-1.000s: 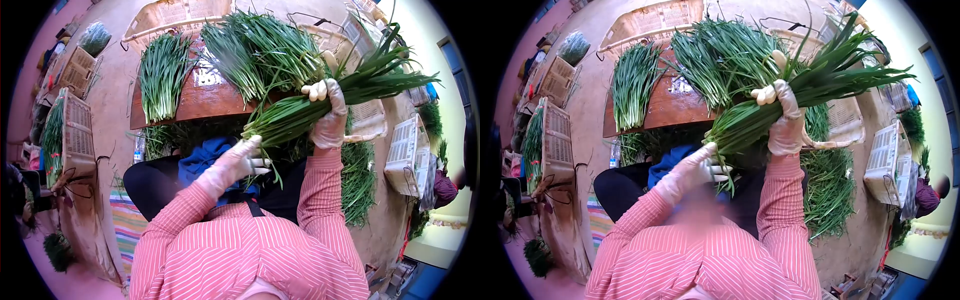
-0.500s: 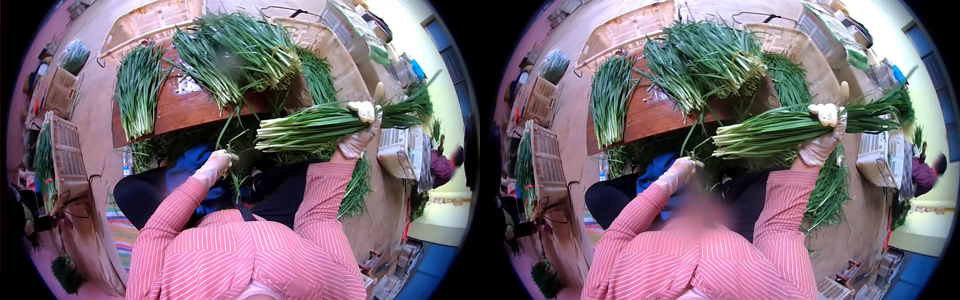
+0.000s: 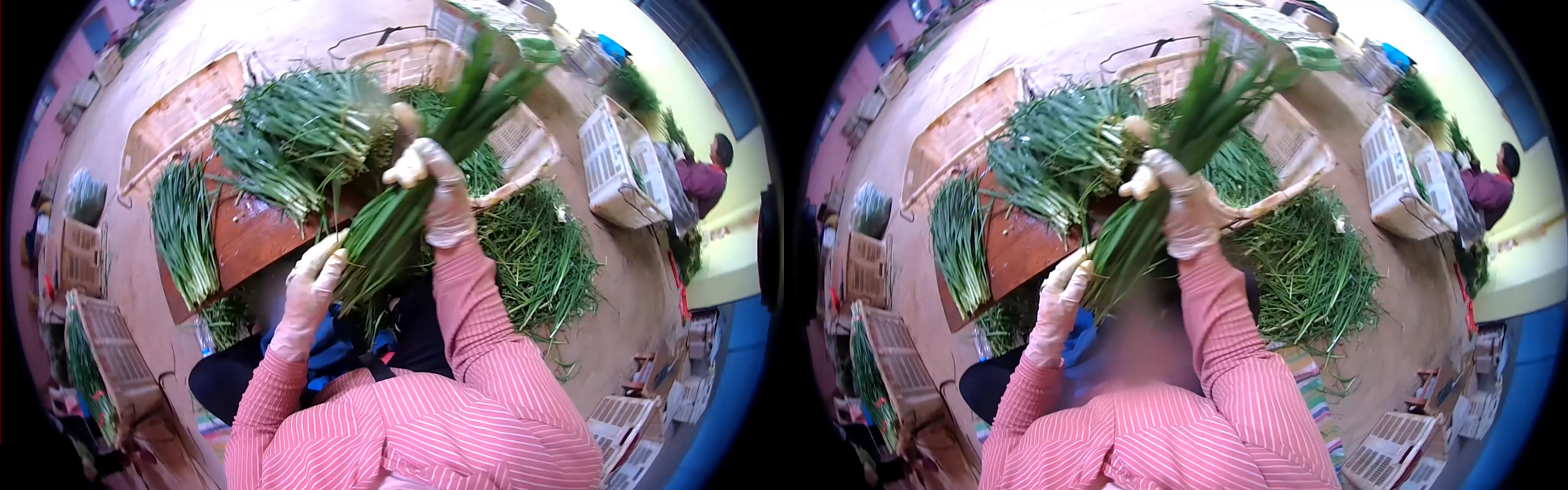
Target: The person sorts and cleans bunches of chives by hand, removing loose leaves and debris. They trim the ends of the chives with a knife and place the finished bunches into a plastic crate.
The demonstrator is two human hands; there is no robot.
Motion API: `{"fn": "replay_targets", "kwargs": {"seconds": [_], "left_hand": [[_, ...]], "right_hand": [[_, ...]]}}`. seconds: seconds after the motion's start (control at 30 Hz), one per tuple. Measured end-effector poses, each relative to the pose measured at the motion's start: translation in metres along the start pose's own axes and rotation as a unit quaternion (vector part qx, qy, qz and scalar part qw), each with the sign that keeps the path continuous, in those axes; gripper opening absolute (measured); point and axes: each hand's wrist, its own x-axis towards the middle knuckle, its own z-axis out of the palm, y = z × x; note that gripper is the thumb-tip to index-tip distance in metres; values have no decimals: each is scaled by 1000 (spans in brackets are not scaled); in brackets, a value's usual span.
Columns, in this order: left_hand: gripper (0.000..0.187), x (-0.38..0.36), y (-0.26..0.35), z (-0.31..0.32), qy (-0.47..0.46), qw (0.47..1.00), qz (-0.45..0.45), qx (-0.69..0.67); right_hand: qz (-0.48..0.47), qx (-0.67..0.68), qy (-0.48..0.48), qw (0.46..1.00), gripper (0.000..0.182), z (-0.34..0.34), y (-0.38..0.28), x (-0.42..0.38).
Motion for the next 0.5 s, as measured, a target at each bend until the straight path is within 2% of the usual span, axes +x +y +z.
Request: {"fn": "replay_targets", "kwargs": {"seconds": [0.07,0.1,0.17,0.2,0.23,0.27,0.33,0.37,0.4,0.47,0.5], "left_hand": [[32,-5,-16,4,26,972,-112,-207],[29,-7,-27,1,48,986,-95,-128],[26,-13,-40,-4,57,983,-117,-133],[24,-16,-48,-7,70,978,-141,-137],[22,-19,-69,-13,83,992,-80,49],[20,-22,-94,-18,94,968,-13,231],[20,-32,-122,-23,42,940,-39,335],[26,-35,-135,-35,-63,921,-145,357],[33,-38,-145,-43,-167,877,-247,376],[52,-49,-116,-49,-152,875,-184,421],[64,-40,-85,-44,-115,870,-188,440]], "right_hand": [[15,48,-37,998,15,-4,13,4],[11,41,-30,999,24,3,10,3],[11,18,-30,999,55,8,9,3],[12,37,-32,999,51,7,9,3],[4,53,-26,998,48,5,11,5],[-6,66,-18,998,45,1,11,7],[-35,105,-23,994,45,-10,5,12],[-47,120,-19,992,44,-16,-1,14],[-59,137,-15,989,44,-21,-8,13],[-81,30,22,996,40,-12,-25,4],[-67,-60,85,992,37,2,-30,-3]]}}
